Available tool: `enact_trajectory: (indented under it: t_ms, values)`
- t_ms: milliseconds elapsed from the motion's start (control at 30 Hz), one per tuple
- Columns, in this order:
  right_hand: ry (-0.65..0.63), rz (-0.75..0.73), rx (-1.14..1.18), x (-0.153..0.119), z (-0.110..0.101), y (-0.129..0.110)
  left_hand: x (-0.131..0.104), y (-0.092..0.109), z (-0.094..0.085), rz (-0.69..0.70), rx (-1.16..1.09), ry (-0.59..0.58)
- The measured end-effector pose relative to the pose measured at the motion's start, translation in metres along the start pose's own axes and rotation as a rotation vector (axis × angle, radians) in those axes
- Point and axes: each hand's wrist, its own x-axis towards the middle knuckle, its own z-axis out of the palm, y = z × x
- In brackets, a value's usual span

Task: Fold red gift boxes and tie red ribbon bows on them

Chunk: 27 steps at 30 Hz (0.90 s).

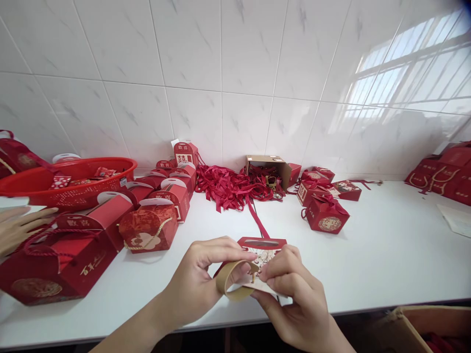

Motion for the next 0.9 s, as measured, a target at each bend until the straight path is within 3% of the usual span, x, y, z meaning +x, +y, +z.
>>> enact_trajectory:
  t_ms: [200,467,900]
  values:
    - [0.016,0.009,0.031,0.002,0.002,0.0,-0.002,0.0,-0.001,-0.002,-0.027,-0.033]
    - [0.011,0.064,0.097,0.002,0.002,0.001,-0.004,0.001,-0.006,0.131,0.057,-0.141]
    - [-0.066,0.089,0.079,0.001,0.005,0.0,-0.004,0.011,-0.005,-0.054,0.164,-0.131]
